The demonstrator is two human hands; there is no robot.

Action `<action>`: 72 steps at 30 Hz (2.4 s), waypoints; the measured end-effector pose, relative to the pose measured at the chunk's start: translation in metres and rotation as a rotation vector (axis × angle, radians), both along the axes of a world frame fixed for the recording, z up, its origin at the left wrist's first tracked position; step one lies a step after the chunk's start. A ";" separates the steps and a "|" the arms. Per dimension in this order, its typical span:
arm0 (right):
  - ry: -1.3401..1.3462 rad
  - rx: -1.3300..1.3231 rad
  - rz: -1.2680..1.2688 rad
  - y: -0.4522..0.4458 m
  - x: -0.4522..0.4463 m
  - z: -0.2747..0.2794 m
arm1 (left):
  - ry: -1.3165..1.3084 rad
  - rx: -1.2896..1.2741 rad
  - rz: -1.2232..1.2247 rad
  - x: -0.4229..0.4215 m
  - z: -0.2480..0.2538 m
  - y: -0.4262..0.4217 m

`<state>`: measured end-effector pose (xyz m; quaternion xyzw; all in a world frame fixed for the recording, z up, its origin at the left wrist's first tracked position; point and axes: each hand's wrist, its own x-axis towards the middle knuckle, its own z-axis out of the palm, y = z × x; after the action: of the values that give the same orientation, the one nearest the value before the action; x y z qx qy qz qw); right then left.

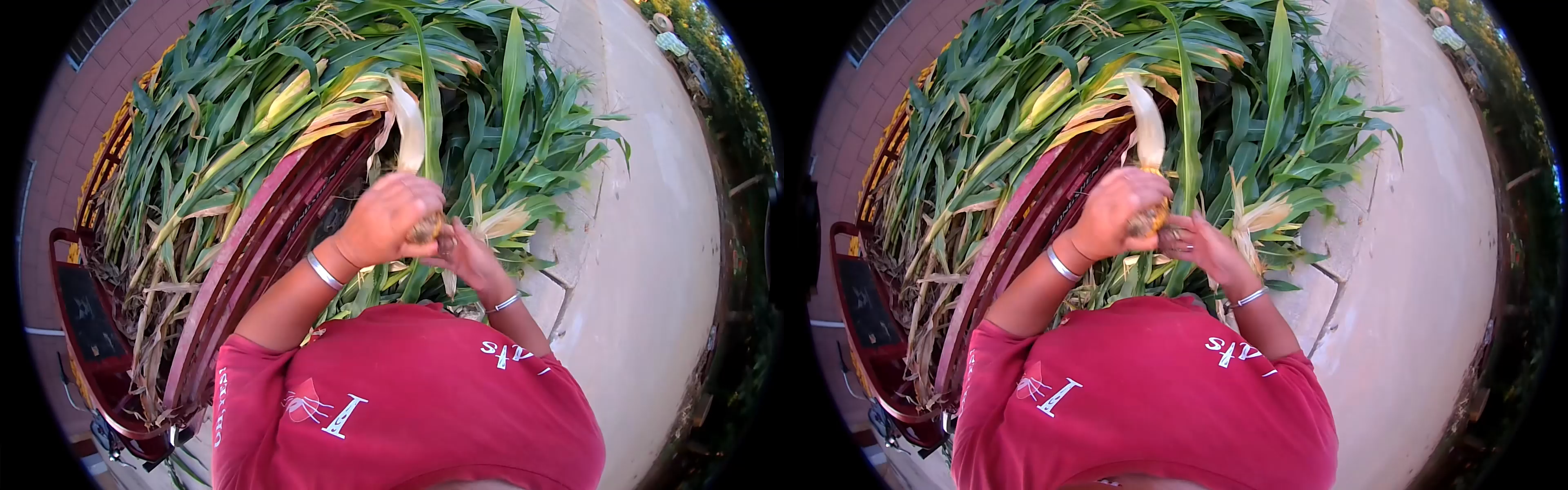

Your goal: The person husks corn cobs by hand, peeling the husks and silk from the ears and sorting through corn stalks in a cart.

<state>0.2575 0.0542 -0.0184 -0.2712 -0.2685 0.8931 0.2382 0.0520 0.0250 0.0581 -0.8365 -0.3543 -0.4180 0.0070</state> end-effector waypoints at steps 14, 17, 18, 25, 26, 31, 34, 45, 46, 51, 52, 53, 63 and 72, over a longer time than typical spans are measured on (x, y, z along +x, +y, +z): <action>0.149 -0.033 0.156 0.004 -0.012 0.007 | -0.281 -0.449 0.302 -0.027 -0.020 0.001; -0.037 0.349 0.246 -0.007 -0.031 0.015 | -0.146 -0.328 -0.026 -0.036 -0.023 0.023; -0.049 0.307 0.299 -0.009 -0.032 0.015 | -0.423 -0.551 -0.035 -0.036 -0.026 0.021; 0.344 -0.174 0.231 -0.021 -0.029 -0.025 | -2.189 -0.700 -0.465 -0.044 -0.038 0.037; 0.696 -0.370 0.162 -0.026 -0.048 -0.031 | -2.170 -0.620 -0.410 -0.046 -0.043 0.044; 0.327 -0.093 -0.185 0.008 -0.052 -0.016 | -0.991 -1.157 0.383 -0.043 -0.135 0.025; 0.079 0.086 -0.301 0.016 -0.038 -0.034 | -0.466 -1.207 0.523 -0.047 -0.205 -0.008; -0.165 -0.005 -0.013 -0.034 0.003 -0.105 | -0.531 -1.456 0.052 0.031 -0.247 -0.003; -0.222 -0.136 0.051 -0.028 0.033 -0.152 | -0.469 -1.376 -0.049 0.030 -0.264 -0.006; -0.756 -0.047 0.045 -0.040 0.123 -0.198 | -0.228 -2.118 -0.311 0.009 -0.200 -0.014; -0.785 -0.056 0.053 -0.038 0.133 -0.208 | -0.230 -2.116 -0.299 -0.006 -0.196 -0.010; -0.809 -0.064 0.060 -0.035 0.140 -0.218 | -0.307 -2.114 -0.339 -0.028 -0.188 -0.002; -0.614 -0.188 0.001 0.052 0.169 -0.322 | -1.007 -0.549 0.596 -0.464 0.144 -0.112; -0.744 0.049 0.211 0.086 0.085 -0.268 | 0.043 -0.834 1.476 -0.397 -0.081 -0.009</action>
<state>0.3423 0.1405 -0.2868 -0.5418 -0.3844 0.7465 0.0375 -0.3449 0.0160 -0.0227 -0.3328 -0.9343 -0.1253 -0.0243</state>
